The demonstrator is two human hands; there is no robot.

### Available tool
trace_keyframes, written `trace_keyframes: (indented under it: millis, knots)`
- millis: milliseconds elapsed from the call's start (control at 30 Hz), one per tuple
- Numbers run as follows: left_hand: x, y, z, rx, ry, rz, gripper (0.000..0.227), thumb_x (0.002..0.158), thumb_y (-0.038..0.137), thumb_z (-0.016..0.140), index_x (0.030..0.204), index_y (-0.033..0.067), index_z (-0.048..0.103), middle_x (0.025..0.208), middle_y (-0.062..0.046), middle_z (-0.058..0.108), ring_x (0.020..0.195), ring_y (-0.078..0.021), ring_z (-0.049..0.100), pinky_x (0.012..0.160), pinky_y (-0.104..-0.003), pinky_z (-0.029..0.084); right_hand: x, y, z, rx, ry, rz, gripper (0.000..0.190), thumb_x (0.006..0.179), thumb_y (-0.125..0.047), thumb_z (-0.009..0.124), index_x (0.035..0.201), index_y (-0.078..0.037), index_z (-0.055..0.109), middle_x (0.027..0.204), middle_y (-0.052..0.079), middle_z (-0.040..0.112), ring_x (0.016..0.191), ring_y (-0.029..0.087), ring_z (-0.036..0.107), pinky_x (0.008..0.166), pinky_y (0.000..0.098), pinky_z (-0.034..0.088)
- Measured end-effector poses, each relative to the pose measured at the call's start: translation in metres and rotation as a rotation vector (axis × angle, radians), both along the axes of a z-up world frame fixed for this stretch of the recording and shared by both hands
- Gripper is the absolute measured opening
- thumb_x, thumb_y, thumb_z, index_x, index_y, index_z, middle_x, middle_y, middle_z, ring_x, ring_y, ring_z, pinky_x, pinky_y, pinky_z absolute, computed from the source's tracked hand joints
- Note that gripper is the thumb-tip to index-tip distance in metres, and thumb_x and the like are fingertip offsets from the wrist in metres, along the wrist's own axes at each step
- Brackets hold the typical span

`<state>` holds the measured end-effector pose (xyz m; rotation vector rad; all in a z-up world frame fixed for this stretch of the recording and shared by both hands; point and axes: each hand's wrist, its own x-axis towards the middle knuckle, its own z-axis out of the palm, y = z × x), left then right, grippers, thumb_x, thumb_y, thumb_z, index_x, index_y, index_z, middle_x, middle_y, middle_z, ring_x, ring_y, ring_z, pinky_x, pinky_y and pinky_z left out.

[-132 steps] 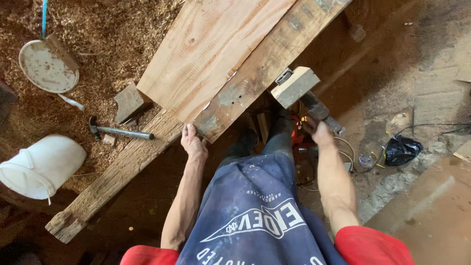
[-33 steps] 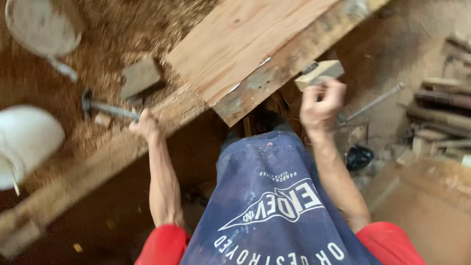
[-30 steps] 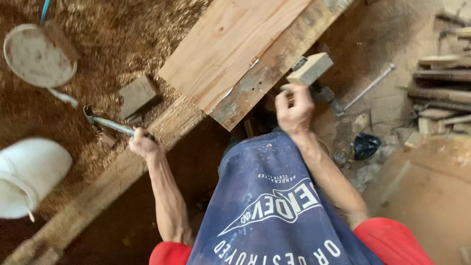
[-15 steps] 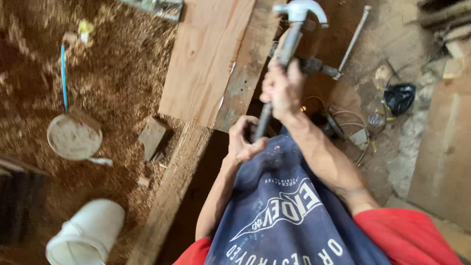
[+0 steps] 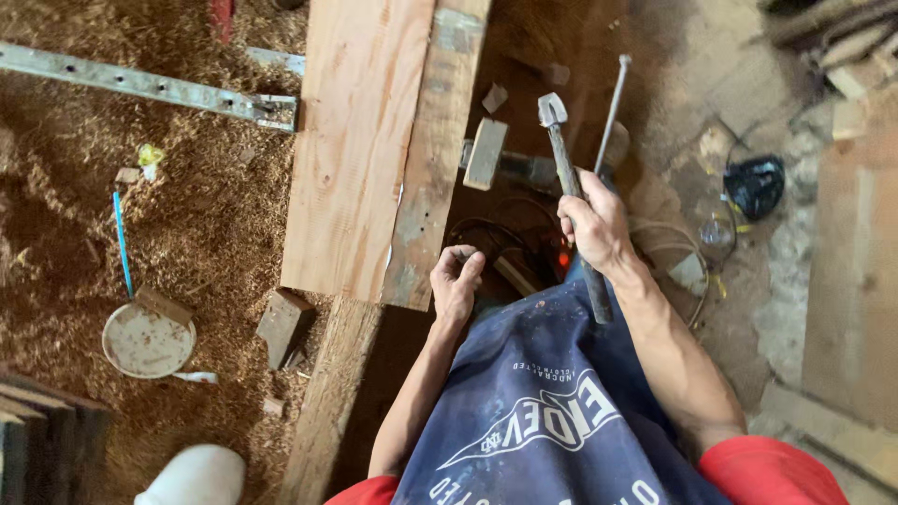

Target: The person applies glue to a wooden plank, places another plank on top, and secures them using a clamp. They then use a hammer to tap the planks and adjust the clamp to ensure a tight bond.

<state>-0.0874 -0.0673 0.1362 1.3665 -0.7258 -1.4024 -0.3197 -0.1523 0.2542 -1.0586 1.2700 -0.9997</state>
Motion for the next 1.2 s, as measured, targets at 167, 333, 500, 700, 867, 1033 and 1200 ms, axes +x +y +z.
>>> trace_keyframes:
  millis: [167, 333, 500, 700, 867, 1033, 1200]
  knots:
    - [-0.050, -0.054, 0.011, -0.012, -0.060, 0.192, 0.023, 0.093, 0.024, 0.076, 0.102, 0.0047, 0.067, 0.080, 0.002, 0.064, 0.062, -0.0057, 0.055, 0.055, -0.022, 0.045, -0.042, -0.080, 0.010, -0.013, -0.080, 0.110, 0.051, 0.094, -0.008, 0.064, 0.140, 0.002, 0.046, 0.088, 0.001, 0.059, 0.064, 0.008, 0.060, 0.045, 0.0249, 0.051]
    - [-0.145, -0.153, 0.023, -0.051, -0.180, 0.426, 0.022, 0.091, 0.021, 0.078, 0.101, 0.0031, 0.071, 0.077, -0.001, 0.068, 0.064, -0.0062, 0.059, 0.058, -0.023, 0.050, -0.130, -0.203, 0.003, -0.129, 0.071, 0.304, 0.054, 0.092, -0.003, 0.067, 0.142, 0.004, 0.046, 0.086, 0.005, 0.058, 0.059, 0.009, 0.053, 0.043, 0.0248, 0.045]
    - [-0.237, -0.225, 0.047, 0.074, -0.174, 0.721, 0.024, 0.089, 0.022, 0.077, 0.101, 0.0033, 0.070, 0.081, -0.001, 0.071, 0.067, -0.0064, 0.064, 0.060, -0.026, 0.057, -0.236, -0.285, -0.021, 0.074, -0.131, 0.587, 0.050, 0.098, -0.006, 0.067, 0.141, 0.002, 0.045, 0.078, 0.004, 0.054, 0.053, 0.008, 0.050, 0.043, 0.0248, 0.043]
    - [-0.308, -0.270, 0.067, 0.231, -0.096, 0.866, 0.031, 0.087, 0.029, 0.077, 0.104, 0.0033, 0.074, 0.084, -0.003, 0.075, 0.063, -0.0086, 0.067, 0.059, -0.026, 0.056, -0.306, -0.340, -0.030, 0.236, -0.038, 0.844, 0.043, 0.103, -0.010, 0.056, 0.143, 0.001, 0.047, 0.088, 0.008, 0.063, 0.058, 0.009, 0.056, 0.052, 0.0259, 0.050]
    - [-0.323, -0.320, 0.038, 0.136, 0.174, 0.970, 0.033, 0.087, 0.031, 0.076, 0.107, 0.0049, 0.072, 0.086, -0.002, 0.074, 0.059, -0.0101, 0.067, 0.052, -0.025, 0.055, -0.334, -0.366, -0.036, 0.303, 0.056, 0.931, 0.037, 0.102, -0.014, 0.053, 0.136, -0.001, 0.045, 0.091, 0.007, 0.066, 0.056, 0.008, 0.056, 0.048, 0.0245, 0.047]
    - [-0.299, -0.375, -0.004, -0.233, 0.682, 1.057, 0.031, 0.098, 0.029, 0.081, 0.092, 0.0123, 0.055, 0.075, 0.003, 0.053, 0.055, -0.0071, 0.052, 0.043, -0.023, 0.036, -0.327, -0.398, -0.029, 0.273, 0.237, 0.951, 0.036, 0.103, -0.017, 0.059, 0.133, 0.002, 0.051, 0.081, 0.005, 0.058, 0.047, 0.006, 0.043, 0.038, 0.0238, 0.035]
    - [-0.231, -0.428, -0.033, -0.073, 0.763, 1.361, 0.045, 0.087, 0.040, 0.085, 0.098, 0.0105, 0.053, 0.081, -0.001, 0.051, 0.066, -0.0159, 0.054, 0.054, -0.034, 0.052, -0.288, -0.431, -0.003, 0.178, 0.316, 1.030, 0.042, 0.098, -0.015, 0.063, 0.137, -0.001, 0.053, 0.080, 0.005, 0.062, 0.047, 0.005, 0.044, 0.038, 0.0240, 0.035]
